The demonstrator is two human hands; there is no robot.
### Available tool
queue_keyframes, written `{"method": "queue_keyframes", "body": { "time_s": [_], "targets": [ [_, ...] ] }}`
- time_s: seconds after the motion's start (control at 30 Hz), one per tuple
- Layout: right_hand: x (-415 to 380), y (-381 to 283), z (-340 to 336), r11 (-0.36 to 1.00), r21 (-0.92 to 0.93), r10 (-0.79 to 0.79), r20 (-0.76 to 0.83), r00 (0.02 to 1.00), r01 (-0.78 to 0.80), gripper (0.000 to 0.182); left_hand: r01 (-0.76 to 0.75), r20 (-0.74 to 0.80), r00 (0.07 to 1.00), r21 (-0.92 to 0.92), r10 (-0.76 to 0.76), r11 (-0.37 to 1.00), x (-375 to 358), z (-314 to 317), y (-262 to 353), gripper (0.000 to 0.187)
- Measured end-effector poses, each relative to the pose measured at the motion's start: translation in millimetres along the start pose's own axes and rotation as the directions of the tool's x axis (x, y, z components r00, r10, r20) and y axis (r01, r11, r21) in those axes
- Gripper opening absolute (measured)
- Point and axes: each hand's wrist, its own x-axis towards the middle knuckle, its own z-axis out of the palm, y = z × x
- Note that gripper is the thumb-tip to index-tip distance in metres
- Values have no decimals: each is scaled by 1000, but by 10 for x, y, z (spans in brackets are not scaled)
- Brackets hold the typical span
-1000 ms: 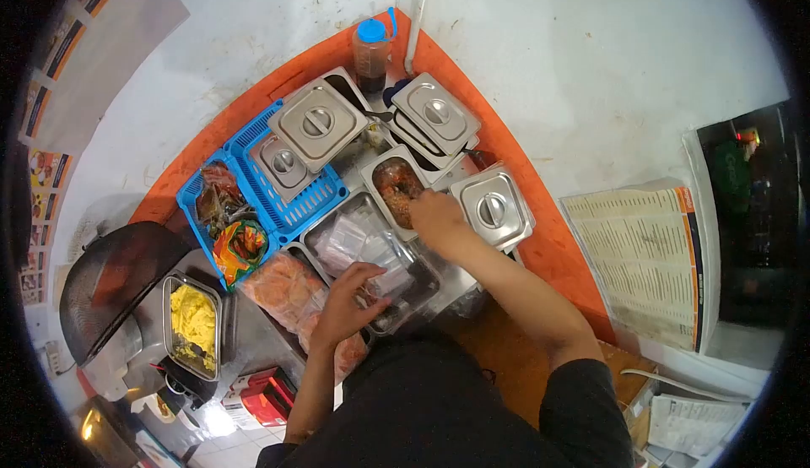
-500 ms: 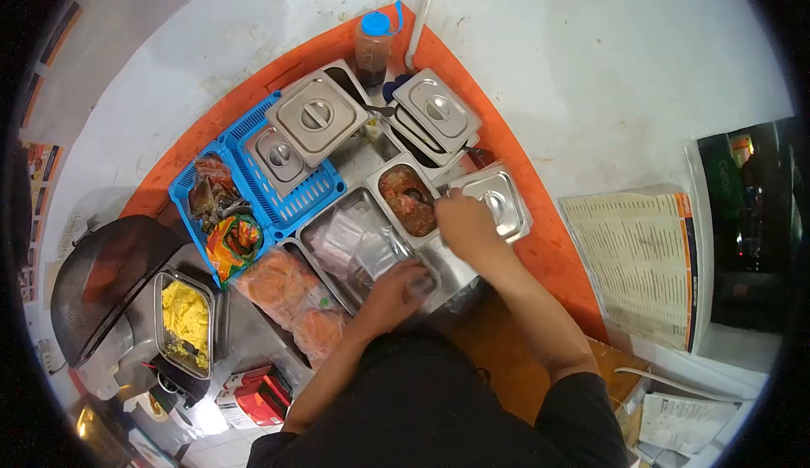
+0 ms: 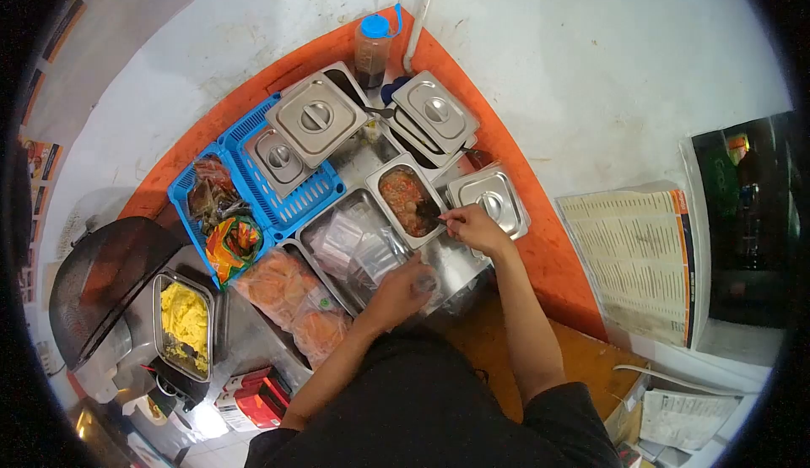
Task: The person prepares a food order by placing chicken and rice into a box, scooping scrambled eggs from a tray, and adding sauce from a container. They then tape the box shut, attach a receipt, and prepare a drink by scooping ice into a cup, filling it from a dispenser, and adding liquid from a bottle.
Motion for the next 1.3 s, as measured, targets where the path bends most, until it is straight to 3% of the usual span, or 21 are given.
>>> {"method": "queue_keyframes", "body": {
  "time_s": [0.1,0.2,0.3,0.4,0.6,0.7,0.73,0.93,1.03,1.23,1.3],
  "targets": [
    [-139,-133,73,1000,-11,-24,-111,994,23,25,-9,3,1000,-29,9,1000,-28,-5,-14,44],
    [-283,-330,178,928,-333,-240,-182,954,170,30,-61,-14,998,-32,61,998,-83,-83,80,48],
    [-394,-396,272,671,-707,-484,-190,854,222,34,-6,-1,1000,-80,6,997,-147,-213,194,51],
    [-566,-606,357,667,-737,-411,-238,880,112,33,-29,-58,998,-62,25,998,-212,-349,276,51],
    [-539,-433,538,702,-712,-350,-333,876,10,31,33,-117,992,-58,-40,998,-325,-594,402,51],
    [-305,-242,647,795,-583,-385,-267,884,170,25,10,-150,988,-63,-20,998,-361,-631,377,52],
    [-276,-277,700,826,-549,-356,-327,875,131,22,23,-151,988,-72,-34,997,-374,-640,387,52],
    [-112,-191,871,783,-507,-574,-363,734,361,24,54,-174,983,-49,-62,997,-445,-703,335,53],
    [-58,-136,845,928,-279,-344,-395,852,245,26,55,-181,981,-46,-62,997,-462,-753,318,53],
    [-29,68,783,967,-88,-254,-460,851,241,25,57,-200,977,-74,-71,996,-489,-821,381,54],
    [-112,73,788,963,-70,-265,-379,886,259,25,63,-201,977,-80,-78,995,-514,-836,352,54]
  ]
}}
